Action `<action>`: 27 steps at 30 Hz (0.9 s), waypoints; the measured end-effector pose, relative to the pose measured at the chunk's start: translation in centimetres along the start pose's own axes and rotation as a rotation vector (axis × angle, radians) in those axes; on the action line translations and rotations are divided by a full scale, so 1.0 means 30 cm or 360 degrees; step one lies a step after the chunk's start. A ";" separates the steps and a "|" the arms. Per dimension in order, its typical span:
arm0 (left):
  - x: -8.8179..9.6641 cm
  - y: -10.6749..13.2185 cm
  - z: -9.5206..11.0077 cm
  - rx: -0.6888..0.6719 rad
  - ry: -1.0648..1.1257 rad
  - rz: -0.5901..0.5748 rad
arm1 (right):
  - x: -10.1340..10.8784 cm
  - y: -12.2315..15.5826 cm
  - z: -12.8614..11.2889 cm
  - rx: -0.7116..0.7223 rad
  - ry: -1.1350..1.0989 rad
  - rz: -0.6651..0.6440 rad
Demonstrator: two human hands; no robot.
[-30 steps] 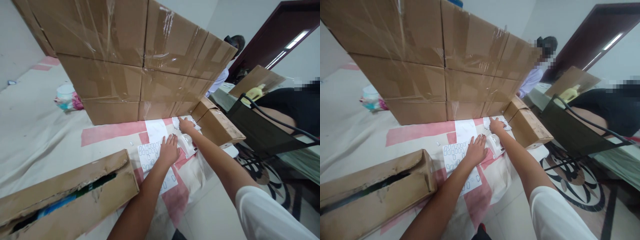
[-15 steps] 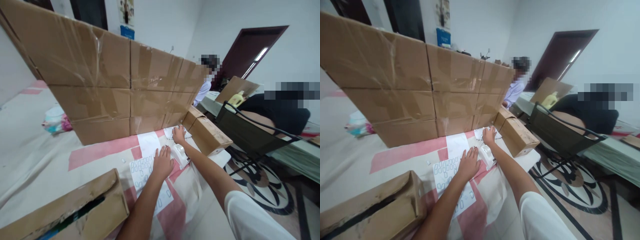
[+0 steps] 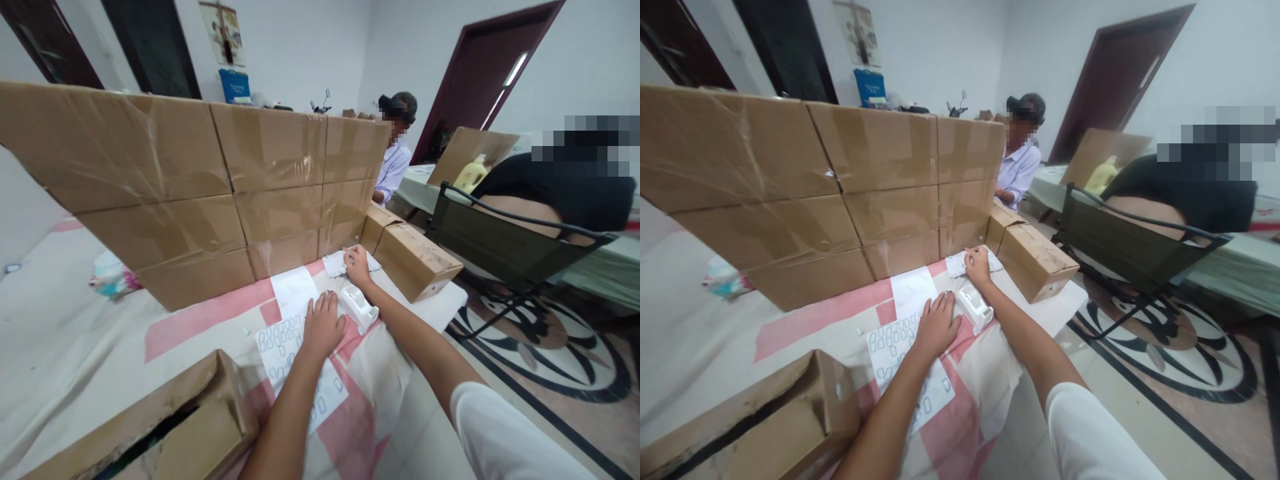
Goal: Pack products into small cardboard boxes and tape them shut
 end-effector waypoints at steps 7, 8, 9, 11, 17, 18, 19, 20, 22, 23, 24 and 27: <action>0.000 -0.006 -0.002 0.0024 -0.0003 -0.0047 | 0.003 0.006 0.070 -0.0104 -0.0303 0.0162; -0.002 -0.006 -0.003 0.0024 -0.0002 -0.0051 | 0.002 0.006 0.085 -0.0141 -0.0378 0.0199; -0.004 -0.006 -0.004 0.0020 0.0015 -0.0048 | 0.002 0.007 0.099 -0.0179 -0.0513 0.0255; 0.001 -0.007 -0.008 0.0009 0.0143 0.0005 | 0.004 0.006 0.135 -0.0282 -0.1035 0.0430; 0.038 -0.018 -0.041 0.0019 0.0473 0.0216 | 0.014 -0.021 0.224 -0.0583 -0.2102 0.0803; 0.046 -0.020 -0.045 0.0014 0.0502 0.0250 | 0.019 -0.026 0.234 -0.0626 -0.2182 0.0827; 0.056 -0.021 -0.048 0.0005 0.0536 0.0290 | 0.024 -0.031 0.241 -0.0665 -0.2269 0.0837; 0.068 -0.020 -0.050 -0.0005 0.0572 0.0335 | 0.027 -0.035 0.245 -0.0699 -0.2356 0.0834; 0.100 -0.012 -0.051 -0.0017 0.0640 0.0439 | 0.031 -0.040 0.243 -0.0758 -0.2528 0.0802; 0.121 -0.006 -0.049 -0.0018 0.0669 0.0498 | 0.031 -0.042 0.238 -0.0789 -0.2612 0.0779; 0.145 0.001 -0.046 -0.0015 0.0684 0.0557 | 0.029 -0.042 0.230 -0.0820 -0.2694 0.0753; 0.243 0.010 -0.033 0.0020 0.0833 0.0780 | 0.017 -0.041 0.189 -0.0911 -0.2908 0.0655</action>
Point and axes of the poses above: each hand's wrist, its own y-axis away from the middle knuckle, its own x-axis out of the back of the hand, z = x × y, the point moved 8 cm from there along -y, towards the middle knuckle, and after that the axes turned 4 degrees about x, right-handed, at the moved point
